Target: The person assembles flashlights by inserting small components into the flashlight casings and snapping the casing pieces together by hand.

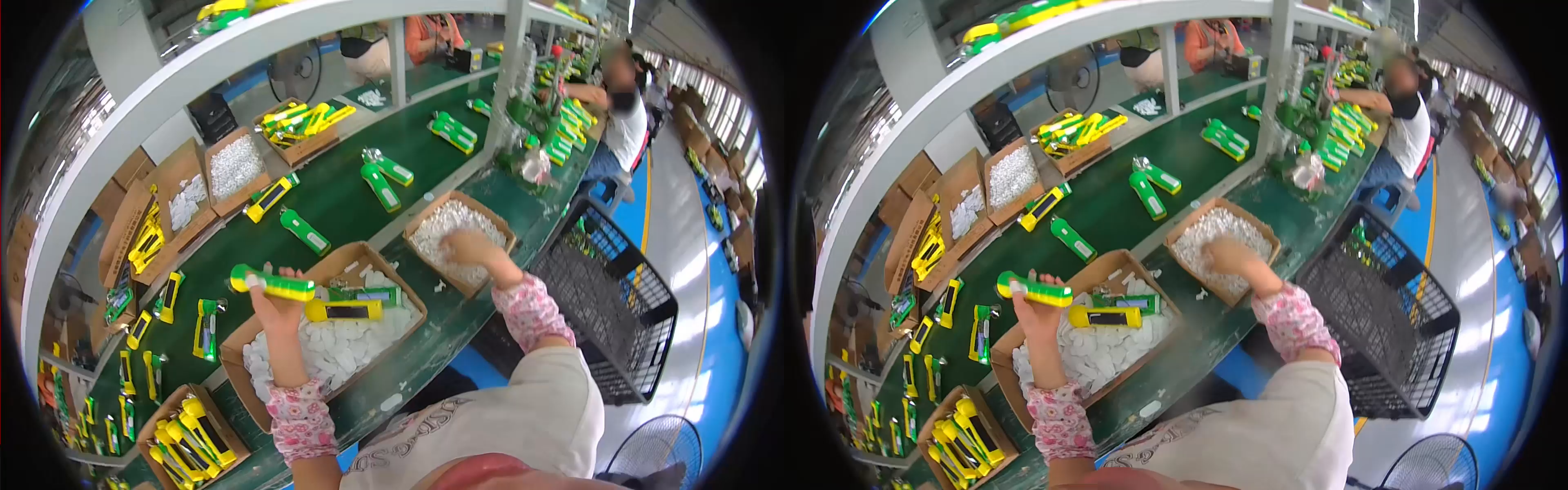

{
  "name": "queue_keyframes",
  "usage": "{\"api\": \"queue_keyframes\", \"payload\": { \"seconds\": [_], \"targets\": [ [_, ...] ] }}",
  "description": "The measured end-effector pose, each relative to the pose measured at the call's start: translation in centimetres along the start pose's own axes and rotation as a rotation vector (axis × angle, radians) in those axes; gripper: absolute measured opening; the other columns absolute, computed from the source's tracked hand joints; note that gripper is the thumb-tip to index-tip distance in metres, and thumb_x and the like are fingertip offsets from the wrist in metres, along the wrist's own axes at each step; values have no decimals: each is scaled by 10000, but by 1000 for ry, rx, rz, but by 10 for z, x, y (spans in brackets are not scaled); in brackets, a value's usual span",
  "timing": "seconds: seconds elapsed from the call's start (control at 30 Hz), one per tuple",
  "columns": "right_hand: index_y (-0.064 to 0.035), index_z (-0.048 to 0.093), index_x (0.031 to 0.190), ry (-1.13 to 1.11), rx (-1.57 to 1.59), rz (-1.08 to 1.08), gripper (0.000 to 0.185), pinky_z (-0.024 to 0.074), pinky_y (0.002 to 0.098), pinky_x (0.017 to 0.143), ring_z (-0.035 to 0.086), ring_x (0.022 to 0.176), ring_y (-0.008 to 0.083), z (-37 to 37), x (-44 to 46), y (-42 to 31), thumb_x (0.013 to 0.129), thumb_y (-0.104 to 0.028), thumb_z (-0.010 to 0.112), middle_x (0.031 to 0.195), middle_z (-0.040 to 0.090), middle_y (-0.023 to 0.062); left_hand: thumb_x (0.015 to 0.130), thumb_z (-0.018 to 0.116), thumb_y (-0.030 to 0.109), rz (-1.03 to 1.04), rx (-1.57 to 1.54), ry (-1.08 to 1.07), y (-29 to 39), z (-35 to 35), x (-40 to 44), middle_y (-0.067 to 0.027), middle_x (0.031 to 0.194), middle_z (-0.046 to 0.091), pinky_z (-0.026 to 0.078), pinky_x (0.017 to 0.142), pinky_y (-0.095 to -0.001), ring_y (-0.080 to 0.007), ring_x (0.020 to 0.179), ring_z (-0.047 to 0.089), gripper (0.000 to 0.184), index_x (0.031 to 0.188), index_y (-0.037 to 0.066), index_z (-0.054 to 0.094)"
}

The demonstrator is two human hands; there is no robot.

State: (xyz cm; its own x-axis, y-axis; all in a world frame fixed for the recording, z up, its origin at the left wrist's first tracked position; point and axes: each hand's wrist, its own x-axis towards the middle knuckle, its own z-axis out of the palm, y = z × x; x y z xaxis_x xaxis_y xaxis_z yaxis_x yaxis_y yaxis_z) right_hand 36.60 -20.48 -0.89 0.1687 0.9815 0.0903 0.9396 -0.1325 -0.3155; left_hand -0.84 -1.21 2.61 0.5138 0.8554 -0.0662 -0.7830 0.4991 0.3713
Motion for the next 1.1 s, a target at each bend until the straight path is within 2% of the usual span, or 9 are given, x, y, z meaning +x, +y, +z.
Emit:
{"api": "queue_keyframes", "payload": {
  "seconds": [0.1,0.2,0.43,0.5,0.53,0.57,0.7,0.83,1.1],
  "targets": [
    [-81,667,1014,140,-36,-16,304,494,442,768,631,862,340,26,-18,-3,713,-124,659,905,654,164,889,613,366,-175,1,91,-7,-28,20,17,640,416,406,576,-313,-126,563,409,283,1015,119,558],
    [-78,669,979,140,220,55,285,506,421,741,638,822,324,40,-17,10,695,-88,665,863,651,149,892,613,350,-198,34,-12,-18,11,-4,39,587,358,330,498,-284,-103,505,346,259,1009,125,558],
    [-3,667,848,213,394,177,204,506,322,615,648,671,201,6,-10,8,687,-81,765,732,661,114,888,563,448,-24,-225,-59,-5,10,-5,-52,727,455,391,568,-293,-150,625,430,430,981,30,523],
    [-1,681,825,239,404,141,197,507,308,626,653,701,183,-7,-2,6,681,-92,781,743,667,108,875,594,399,-74,-10,-87,-10,3,-2,-126,860,527,485,697,-349,-232,780,544,408,985,15,512],
    [5,685,827,269,481,99,175,507,303,634,650,727,174,-15,7,-5,698,-76,771,779,670,104,865,626,358,19,-191,214,-20,25,-6,-151,974,557,499,871,-414,-296,950,578,405,1022,3,509],
    [10,689,829,296,564,53,152,507,298,642,647,753,165,-20,19,-26,715,-60,760,816,673,99,869,635,338,-10,-144,-20,-23,3,2,-154,1035,567,462,970,-449,-305,1014,573,443,1115,-3,493],
    [-5,697,917,188,890,-228,115,515,246,671,621,812,133,-30,62,-119,807,20,674,942,651,58,895,619,353,-38,120,-288,-41,-7,4,-158,1179,553,436,1002,-479,-310,1125,544,547,1287,25,423],
    [9,676,953,10,1181,-416,116,537,246,667,636,817,124,-24,93,-200,840,-10,666,918,644,51,962,520,275,119,510,-112,-43,40,-21,-170,1131,559,527,845,-414,-274,1009,604,442,1260,-21,383],
    [13,634,955,104,959,-418,111,500,201,667,586,796,66,-9,107,-217,849,46,635,931,591,28,967,492,168,246,733,-132,-47,23,-14,-120,1149,507,500,796,-315,-189,972,575,440,1334,11,309]
  ]
}}
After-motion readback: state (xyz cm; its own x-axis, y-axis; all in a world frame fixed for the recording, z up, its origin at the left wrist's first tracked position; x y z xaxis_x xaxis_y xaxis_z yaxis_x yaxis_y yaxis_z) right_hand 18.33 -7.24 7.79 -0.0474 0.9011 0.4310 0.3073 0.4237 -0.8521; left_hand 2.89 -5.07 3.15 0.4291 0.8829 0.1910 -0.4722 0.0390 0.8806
